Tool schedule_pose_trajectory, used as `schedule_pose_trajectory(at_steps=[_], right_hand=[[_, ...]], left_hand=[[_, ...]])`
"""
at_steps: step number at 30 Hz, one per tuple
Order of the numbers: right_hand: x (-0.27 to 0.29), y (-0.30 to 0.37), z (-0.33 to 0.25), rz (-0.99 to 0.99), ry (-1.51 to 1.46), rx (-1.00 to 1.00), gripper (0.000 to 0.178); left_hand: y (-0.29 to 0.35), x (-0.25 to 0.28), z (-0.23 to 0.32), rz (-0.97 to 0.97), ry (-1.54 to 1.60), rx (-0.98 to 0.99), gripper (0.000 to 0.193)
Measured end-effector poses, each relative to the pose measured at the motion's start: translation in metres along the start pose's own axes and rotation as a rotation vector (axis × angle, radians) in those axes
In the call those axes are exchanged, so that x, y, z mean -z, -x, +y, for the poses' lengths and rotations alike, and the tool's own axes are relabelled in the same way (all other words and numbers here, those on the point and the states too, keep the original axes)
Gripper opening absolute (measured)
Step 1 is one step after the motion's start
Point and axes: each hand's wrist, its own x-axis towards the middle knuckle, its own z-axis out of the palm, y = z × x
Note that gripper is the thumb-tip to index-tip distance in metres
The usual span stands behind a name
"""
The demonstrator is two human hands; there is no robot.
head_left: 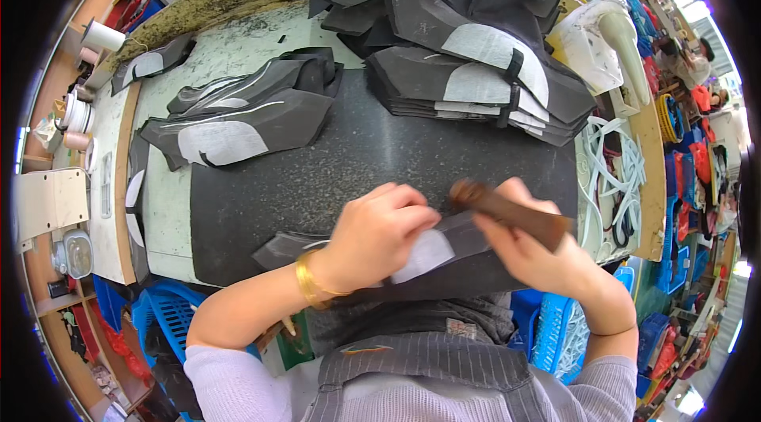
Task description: The person folds the edges of shoe components and hammers them down on a work mat using a wooden tool, repeating the process across multiple pieces.
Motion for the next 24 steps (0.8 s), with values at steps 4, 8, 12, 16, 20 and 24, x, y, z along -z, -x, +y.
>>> schedule_pose_trajectory(at_steps=[4,8,12,16,20,24], right_hand=[[-0.001,0.029,0.014,0.036,0.046,-0.087,0.013],[-0.004,0.022,0.029,-0.021,0.044,-0.108,0.017],[0.011,0.011,0.012,0.033,0.093,0.085,0.03],[0.003,0.007,0.011,-0.094,0.077,0.069,0.033],[-0.007,0.013,0.009,-0.145,0.015,-0.101,0.021],[-0.004,0.0,0.008,-0.097,0.047,0.013,0.022]], left_hand=[[-0.012,-0.016,0.027,0.019,-0.073,0.031,0.011],[-0.013,0.012,0.004,-0.143,0.086,0.121,0.014],[-0.003,0.01,0.017,-0.067,-0.156,-0.022,0.011],[0.001,0.001,0.021,-0.03,-0.31,-0.158,0.015],[0.003,0.007,0.017,-0.039,-0.141,-0.092,0.014],[0.011,0.026,-0.002,-0.139,0.053,0.069,0.02]])
